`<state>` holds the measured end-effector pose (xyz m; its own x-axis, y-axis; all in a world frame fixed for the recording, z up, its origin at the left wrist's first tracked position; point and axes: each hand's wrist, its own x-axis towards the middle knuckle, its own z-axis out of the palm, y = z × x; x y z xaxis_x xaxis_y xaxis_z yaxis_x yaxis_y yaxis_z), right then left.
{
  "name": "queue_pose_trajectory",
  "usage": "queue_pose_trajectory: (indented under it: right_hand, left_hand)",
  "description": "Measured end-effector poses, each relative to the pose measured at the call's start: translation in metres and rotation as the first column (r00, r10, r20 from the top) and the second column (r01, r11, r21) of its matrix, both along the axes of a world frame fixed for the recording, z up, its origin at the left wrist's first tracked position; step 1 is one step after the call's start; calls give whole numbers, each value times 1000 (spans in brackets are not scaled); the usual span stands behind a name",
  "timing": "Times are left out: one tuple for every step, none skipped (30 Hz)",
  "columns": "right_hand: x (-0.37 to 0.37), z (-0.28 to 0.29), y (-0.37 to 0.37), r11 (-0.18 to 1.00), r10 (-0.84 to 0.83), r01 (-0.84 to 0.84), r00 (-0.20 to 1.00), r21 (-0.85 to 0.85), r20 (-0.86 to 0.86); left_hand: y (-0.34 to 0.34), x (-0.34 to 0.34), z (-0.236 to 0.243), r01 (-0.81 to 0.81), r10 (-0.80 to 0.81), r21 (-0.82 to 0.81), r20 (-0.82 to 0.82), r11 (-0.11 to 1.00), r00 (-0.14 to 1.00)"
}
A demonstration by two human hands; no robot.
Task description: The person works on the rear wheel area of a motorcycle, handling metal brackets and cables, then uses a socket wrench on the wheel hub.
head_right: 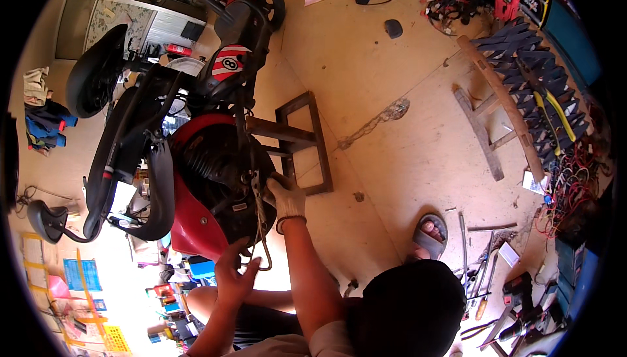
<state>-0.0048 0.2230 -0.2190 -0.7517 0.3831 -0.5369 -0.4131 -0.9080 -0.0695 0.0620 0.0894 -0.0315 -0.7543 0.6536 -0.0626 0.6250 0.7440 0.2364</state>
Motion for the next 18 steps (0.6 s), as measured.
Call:
queue_pose_trajectory:
  right_hand:
    - [-3,-3,-1,1000,-3,3,1000,-16,-15]
    - [-6,-6,-3,999,-6,5,1000,-33,-30]
    - [-6,-7,-1,999,-5,3,1000,-54,-26]
    - [-7,-6,0,997,-3,1,1000,-76,-22]
    - [-7,-6,0,995,-1,-1,1000,-99,-20]
    - [-7,-4,2,993,5,-8,1000,-121,-27]
    - [-8,-2,2,989,10,-15,999,-145,-36]
    - [-9,0,2,985,16,-23,999,-168,-44]
    - [-13,-4,1,986,-2,-7,999,-166,-53]
    - [-17,-8,0,986,-20,9,998,-165,-62]
    - [-19,-13,-1,986,-39,27,997,-165,-70]
    - [-20,-11,-4,986,-14,0,996,-166,-83]
    - [-18,-8,-5,986,9,-24,996,-166,-94]
    - [-17,-5,-6,985,31,-48,994,-165,-104]
    - [-16,-2,-5,975,24,-44,995,-218,-95]
    - [-15,2,-5,962,18,-41,996,-269,-86]
    - [-15,6,-5,947,15,-38,997,-319,-76]
    - [-17,2,-7,940,34,-58,996,-336,-77]
  left_hand:
    - [0,-8,-4,188,-206,-122,-162,975,965]
    - [5,-7,-3,199,-241,-226,-174,954,955]
    - [16,-4,-4,207,-274,-323,-175,923,946]
    - [22,-3,-5,213,-307,-418,-173,883,936]
    - [18,-9,-13,224,-335,-471,-165,853,928]
    - [19,-12,-18,220,-338,-487,-170,845,926]
    - [20,-13,-22,215,-342,-503,-175,837,923]
    - [20,-14,-25,210,-346,-519,-180,829,921]
    - [24,-14,-26,210,-350,-551,-161,807,923]
    - [26,-14,-28,211,-354,-583,-142,785,924]
    - [28,-14,-29,213,-358,-614,-122,760,926]
    - [22,-16,-33,206,-358,-634,-121,745,926]
    - [13,-20,-39,202,-361,-652,-119,731,925]
    - [6,-23,-42,198,-364,-670,-115,715,924]
    - [9,-21,-44,130,-274,-697,-99,705,957]
    - [5,-21,-48,164,-299,-667,-93,727,950]
    - [-3,-23,-54,196,-322,-634,-88,748,943]
    - [-5,-24,-60,235,-351,-598,-83,766,933]
